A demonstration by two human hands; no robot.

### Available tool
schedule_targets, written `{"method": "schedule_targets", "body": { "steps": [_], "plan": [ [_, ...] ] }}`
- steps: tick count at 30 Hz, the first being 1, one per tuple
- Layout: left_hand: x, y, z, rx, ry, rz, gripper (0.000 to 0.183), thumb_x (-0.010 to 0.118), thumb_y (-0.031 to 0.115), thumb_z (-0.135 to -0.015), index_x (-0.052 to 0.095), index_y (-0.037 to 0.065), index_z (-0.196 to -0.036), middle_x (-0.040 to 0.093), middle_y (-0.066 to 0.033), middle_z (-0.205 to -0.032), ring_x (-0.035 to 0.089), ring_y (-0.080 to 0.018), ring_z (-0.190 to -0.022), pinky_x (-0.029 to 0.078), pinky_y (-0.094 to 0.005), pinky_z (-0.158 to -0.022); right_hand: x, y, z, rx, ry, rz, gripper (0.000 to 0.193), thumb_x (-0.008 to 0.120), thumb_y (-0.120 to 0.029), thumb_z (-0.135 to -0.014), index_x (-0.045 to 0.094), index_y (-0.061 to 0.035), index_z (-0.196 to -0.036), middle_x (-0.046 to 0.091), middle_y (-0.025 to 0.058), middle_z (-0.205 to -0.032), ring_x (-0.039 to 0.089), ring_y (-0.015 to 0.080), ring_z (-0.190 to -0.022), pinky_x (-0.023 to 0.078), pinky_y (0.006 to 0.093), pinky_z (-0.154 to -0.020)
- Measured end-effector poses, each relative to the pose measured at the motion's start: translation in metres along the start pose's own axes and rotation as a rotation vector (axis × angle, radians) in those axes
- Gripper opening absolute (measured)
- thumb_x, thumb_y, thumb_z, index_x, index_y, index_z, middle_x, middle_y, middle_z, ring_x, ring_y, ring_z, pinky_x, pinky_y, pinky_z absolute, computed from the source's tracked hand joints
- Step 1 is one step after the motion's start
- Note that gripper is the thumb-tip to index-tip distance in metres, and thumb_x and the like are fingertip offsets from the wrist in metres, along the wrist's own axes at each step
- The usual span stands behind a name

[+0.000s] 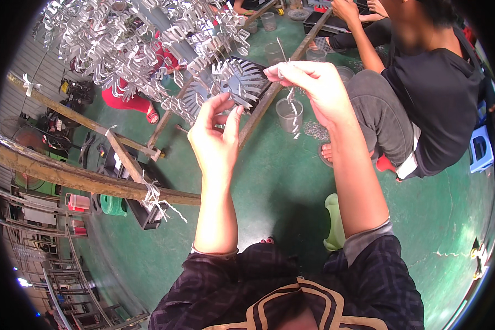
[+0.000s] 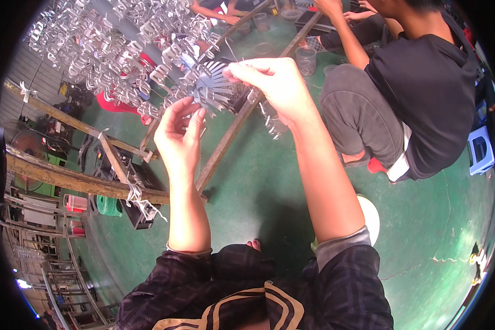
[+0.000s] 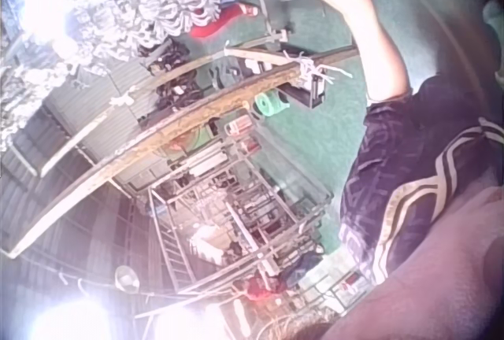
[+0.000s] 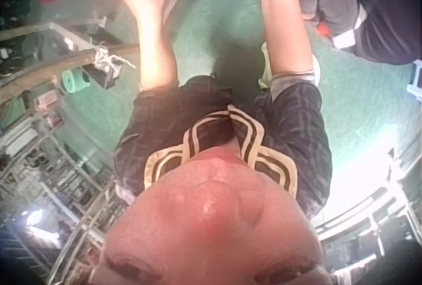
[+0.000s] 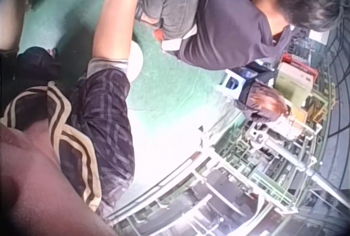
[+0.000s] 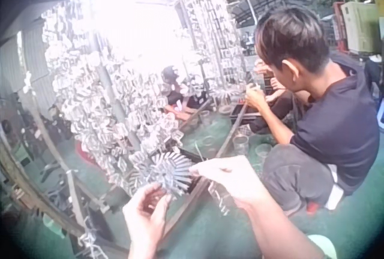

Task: The person attaches small metal clips to the slots of a circular metal rack by hand.

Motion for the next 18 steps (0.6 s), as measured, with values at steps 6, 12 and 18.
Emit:
{"method": "schedule_targets", "body": {
  "steps": [6,12,18],
  "plan": [
    [0.001,-0.016,0.012,-0.051,-0.033,0.079,0.021,0.067,0.002,-0.078,0.062,0.000,-0.099,0.065,-0.0050,-0.085,0.057,-0.0060,-0.068,0.048,-0.0198,-0.062,-0.005,-0.016,0.002,-0.017,0.094,-0.004,0.027,0.058,-0.020,-0.085,0.065,0.0033,-0.098,0.067,0.0114,-0.093,0.063,0.0160,-0.085,0.045,0.0252,-0.075],
    [0.034,-0.030,0.030,-0.047,-0.218,0.077,0.018,0.069,0.003,-0.075,0.066,0.000,-0.093,0.065,-0.0041,-0.075,0.055,-0.0069,-0.062,0.046,-0.0227,-0.060,-0.010,-0.025,0.002,0.017,0.187,-0.042,0.033,0.059,-0.023,-0.085,0.062,0.0035,-0.104,0.066,0.0128,-0.096,0.063,0.0178,-0.087,0.045,0.0261,-0.077],
    [0.088,-0.081,0.060,-0.148,-0.488,-0.084,0.036,0.075,0.010,-0.067,0.066,0.005,-0.101,0.067,-0.0097,-0.094,0.060,-0.0151,-0.072,0.050,-0.0318,-0.069,-0.006,-0.041,0.000,-0.018,0.192,-0.070,0.035,0.060,-0.025,-0.085,0.061,0.0033,-0.106,0.065,0.0131,-0.098,0.063,0.0174,-0.087,0.046,0.0263,-0.077]
  ]
}}
Point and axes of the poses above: each hand's wrist, its own z-axis away from the middle knuckle, its own x-axis out of the palm, y = z × x, the point moved 6 cm from there along -z, towards the middle knuckle
